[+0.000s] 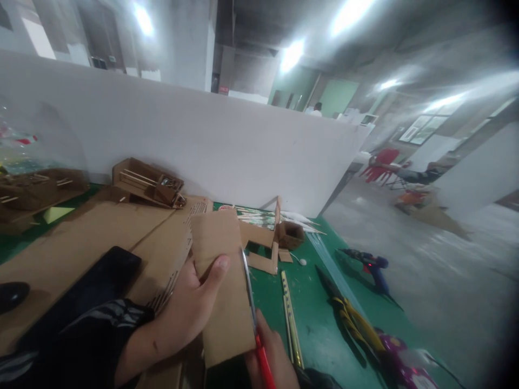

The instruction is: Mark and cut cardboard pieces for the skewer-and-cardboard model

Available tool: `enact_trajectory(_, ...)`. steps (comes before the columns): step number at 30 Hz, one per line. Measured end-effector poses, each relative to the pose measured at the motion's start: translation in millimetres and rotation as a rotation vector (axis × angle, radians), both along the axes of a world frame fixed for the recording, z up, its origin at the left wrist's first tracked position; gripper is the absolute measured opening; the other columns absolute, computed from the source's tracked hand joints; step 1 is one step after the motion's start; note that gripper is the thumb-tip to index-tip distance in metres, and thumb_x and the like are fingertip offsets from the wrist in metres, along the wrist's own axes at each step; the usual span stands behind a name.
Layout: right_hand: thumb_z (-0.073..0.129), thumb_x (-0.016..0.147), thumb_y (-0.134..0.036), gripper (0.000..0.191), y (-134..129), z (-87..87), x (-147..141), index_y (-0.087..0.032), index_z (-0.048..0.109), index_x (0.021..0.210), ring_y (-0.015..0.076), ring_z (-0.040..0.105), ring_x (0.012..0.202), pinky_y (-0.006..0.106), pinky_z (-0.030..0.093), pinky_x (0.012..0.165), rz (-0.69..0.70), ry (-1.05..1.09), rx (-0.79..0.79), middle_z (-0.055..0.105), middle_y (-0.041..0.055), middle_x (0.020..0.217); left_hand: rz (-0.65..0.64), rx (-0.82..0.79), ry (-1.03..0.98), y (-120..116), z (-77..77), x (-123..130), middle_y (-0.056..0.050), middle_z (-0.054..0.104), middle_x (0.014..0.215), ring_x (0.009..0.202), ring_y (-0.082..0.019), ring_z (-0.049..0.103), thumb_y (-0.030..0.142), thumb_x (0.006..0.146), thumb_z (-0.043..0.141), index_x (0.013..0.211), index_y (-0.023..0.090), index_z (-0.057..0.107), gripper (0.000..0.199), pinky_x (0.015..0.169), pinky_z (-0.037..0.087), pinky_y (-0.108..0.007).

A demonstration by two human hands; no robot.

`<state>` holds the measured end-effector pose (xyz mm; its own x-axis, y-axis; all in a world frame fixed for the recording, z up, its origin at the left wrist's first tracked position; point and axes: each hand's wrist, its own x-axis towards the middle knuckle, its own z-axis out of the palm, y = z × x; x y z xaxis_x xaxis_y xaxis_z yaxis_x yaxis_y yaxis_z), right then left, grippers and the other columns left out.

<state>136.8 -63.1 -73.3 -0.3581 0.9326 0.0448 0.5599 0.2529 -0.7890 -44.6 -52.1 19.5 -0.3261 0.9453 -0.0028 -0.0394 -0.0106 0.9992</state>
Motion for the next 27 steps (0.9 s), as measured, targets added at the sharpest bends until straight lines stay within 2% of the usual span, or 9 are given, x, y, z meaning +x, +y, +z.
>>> enact_trajectory(4,0.058,0.086,-0.045,0.032,0.3,-2.8,1.6,-0.02,0.064,0.105,0.0253,0.071,0.075,0.028,0.055,0.07,-0.03,0.008,-0.039,0.073,0.0059,0.077,0.029,0.015,0.035,0.7,-1.3,-0.6,-0.014,0.075,0.109,0.111,-0.033,0.067,0.047,0.083,0.068,0.109,0.013,0.067,0.043,0.091,0.056,-0.041)
enact_trajectory(8,0.059,0.086,-0.05,0.033,0.5,-3.2,-1.3,-0.021,0.064,0.103,0.0256,0.071,0.074,0.029,0.055,0.07,-0.055,0.012,-0.064,0.072,0.0058,0.074,0.051,0.03,0.034,0.3,-4.9,-0.5,-0.013,0.075,0.11,0.112,-0.032,0.067,0.047,0.081,0.069,0.105,0.014,0.068,0.04,0.095,0.054,-0.041)
enact_trajectory(15,0.051,0.091,-0.055,0.035,-0.9,1.4,-7.3,-0.022,0.063,0.098,0.0235,0.07,0.069,0.027,0.054,0.069,-0.058,0.016,0.0,0.069,0.0048,0.068,0.009,0.003,0.03,-1.8,-3.1,0.0,-0.013,0.075,0.109,0.108,-0.032,0.069,0.052,0.086,0.062,0.111,0.015,0.067,0.045,0.087,0.058,-0.041)
enact_trajectory(22,0.049,0.091,-0.055,0.039,-1.0,6.7,-10.7,-0.019,0.063,0.099,0.0236,0.071,0.068,0.027,0.055,0.069,-0.014,0.062,0.04,0.071,0.007,0.069,0.003,-0.014,-0.038,-1.2,-4.3,0.5,-0.014,0.075,0.106,0.106,-0.034,0.07,0.05,0.08,0.07,0.112,0.014,0.066,0.049,0.086,0.058,-0.041)
enact_trajectory(27,0.05,0.09,-0.058,0.04,1.1,2.9,-10.2,-0.021,0.064,0.098,0.0225,0.07,0.067,0.025,0.054,0.064,-0.031,0.048,0.005,0.07,0.0055,0.07,0.01,-0.058,0.017,-1.8,-9.3,0.9,-0.015,0.072,0.116,0.115,-0.034,0.065,0.054,0.082,0.066,0.115,0.013,0.064,0.053,0.096,0.053,-0.044)
